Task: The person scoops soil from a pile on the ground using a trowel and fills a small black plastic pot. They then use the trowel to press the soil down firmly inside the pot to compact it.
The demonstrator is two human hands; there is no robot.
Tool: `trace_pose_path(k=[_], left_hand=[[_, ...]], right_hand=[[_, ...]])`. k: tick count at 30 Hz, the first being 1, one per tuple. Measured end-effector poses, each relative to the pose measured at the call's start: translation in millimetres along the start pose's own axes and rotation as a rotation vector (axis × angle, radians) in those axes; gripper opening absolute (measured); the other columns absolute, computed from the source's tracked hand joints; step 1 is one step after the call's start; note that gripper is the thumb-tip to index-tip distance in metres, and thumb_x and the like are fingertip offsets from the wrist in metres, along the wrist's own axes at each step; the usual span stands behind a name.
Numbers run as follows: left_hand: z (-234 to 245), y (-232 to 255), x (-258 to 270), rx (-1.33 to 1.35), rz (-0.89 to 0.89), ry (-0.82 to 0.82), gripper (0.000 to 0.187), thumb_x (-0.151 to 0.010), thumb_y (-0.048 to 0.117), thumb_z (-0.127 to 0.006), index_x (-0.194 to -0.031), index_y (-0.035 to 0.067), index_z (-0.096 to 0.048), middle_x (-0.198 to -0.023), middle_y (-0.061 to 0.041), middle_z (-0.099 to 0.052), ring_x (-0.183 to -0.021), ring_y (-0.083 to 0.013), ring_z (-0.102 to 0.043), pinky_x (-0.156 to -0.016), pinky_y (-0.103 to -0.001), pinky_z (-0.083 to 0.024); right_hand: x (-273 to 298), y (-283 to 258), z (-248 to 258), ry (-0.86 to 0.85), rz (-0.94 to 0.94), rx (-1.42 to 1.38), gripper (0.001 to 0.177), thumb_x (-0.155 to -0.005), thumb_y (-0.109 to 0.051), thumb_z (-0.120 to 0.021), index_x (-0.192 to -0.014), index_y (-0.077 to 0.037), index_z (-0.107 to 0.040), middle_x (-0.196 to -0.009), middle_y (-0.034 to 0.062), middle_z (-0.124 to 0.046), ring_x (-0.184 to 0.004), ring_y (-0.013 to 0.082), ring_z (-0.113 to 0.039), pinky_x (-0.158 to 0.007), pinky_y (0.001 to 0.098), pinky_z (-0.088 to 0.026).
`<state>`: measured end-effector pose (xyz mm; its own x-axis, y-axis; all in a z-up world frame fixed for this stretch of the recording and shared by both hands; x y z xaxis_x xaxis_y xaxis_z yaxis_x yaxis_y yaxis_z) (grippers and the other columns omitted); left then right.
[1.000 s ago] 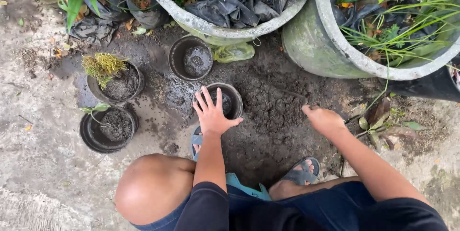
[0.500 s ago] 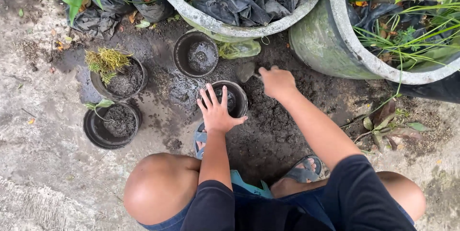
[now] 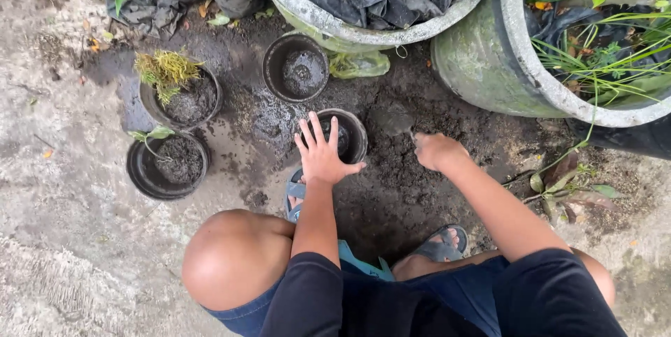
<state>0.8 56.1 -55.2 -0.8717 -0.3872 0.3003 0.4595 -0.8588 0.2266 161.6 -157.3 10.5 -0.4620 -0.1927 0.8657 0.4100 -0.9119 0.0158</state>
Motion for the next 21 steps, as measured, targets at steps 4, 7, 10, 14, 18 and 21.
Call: trace_pose_path(k=[4,7,10,14,18,21], left_hand=[[2,-1,4,0.0,-0.004,-0.023,0.141,-0.056,0.094,-0.061,-0.167,0.022,-0.012,-0.171,-0.026,0.003,-0.156,-0.0519,-0.003,-0.123,-0.068,-0.006],[-1,-2,4,0.017,-0.007,-0.011,0.142,-0.055,0.094,-0.061,-0.167,0.022,-0.012,-0.171,-0.025,0.003,-0.156,-0.0514,-0.004,-0.123,-0.067,-0.007],[-4,0,5,0.003,-0.02,0.073,0.142,-0.054,0.094,-0.062,-0.167,0.02,-0.017,-0.171,-0.026,-0.001,-0.155,-0.0526,-0.005,-0.123,-0.067,-0.008],[-6,-1,3,0.002,-0.027,0.111,0.142,-0.054,0.093,-0.063,-0.167,0.019,-0.019,-0.17,-0.027,-0.003,-0.155,-0.0531,-0.006,-0.123,-0.068,-0.01],[-9,-4,5,0.005,-0.033,0.107,0.142,-0.055,0.094,-0.061,-0.168,0.019,-0.018,-0.171,-0.027,-0.002,-0.155,-0.0529,-0.005,-0.122,-0.068,-0.009],[-3,-1,2,0.002,-0.014,0.032,0.144,-0.053,0.094,-0.061,-0.168,0.02,-0.015,-0.171,-0.026,0.002,-0.155,-0.0528,-0.001,-0.123,-0.068,-0.006]], right_hand=[[41,-3,1,-0.032,-0.059,0.005,0.061,-0.106,-0.037,-0.036,-0.164,-0.017,-0.034,-0.154,0.0272,-0.051,-0.126,0.0501,-0.062,-0.097,0.0635,-0.053],[39,18,-21,-0.069,-0.064,-0.07,0.064,-0.107,-0.036,-0.033,-0.166,-0.015,-0.026,-0.158,0.0247,-0.047,-0.129,0.0493,-0.06,-0.096,0.0632,-0.054],[38,36,-45,-0.012,-0.084,-0.079,0.061,-0.108,-0.037,-0.034,-0.165,-0.016,-0.028,-0.152,0.0292,-0.051,-0.121,0.0512,-0.064,-0.09,0.0624,-0.057],[38,54,-77,-0.018,-0.121,-0.053,0.061,-0.108,-0.038,-0.033,-0.165,-0.016,-0.026,-0.145,0.0304,-0.056,-0.119,0.0507,-0.066,-0.089,0.0609,-0.059],[34,75,-115,-0.01,-0.144,-0.028,0.052,-0.105,-0.04,-0.04,-0.153,-0.019,-0.042,-0.137,0.0261,-0.065,-0.12,0.0487,-0.067,-0.095,0.0598,-0.057],[68,64,-94,0.099,-0.105,-0.066,0.052,-0.103,-0.047,-0.043,-0.143,-0.015,-0.05,-0.128,0.0301,-0.069,-0.12,0.0513,-0.066,-0.1,0.0595,-0.054]])
Point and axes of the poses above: each hand's wrist, its own x-axis away from the middle knuckle, its own z-axis out of the back of the hand, y = z × x, the point moved 2 cm from there along -x, towards the middle knuckle
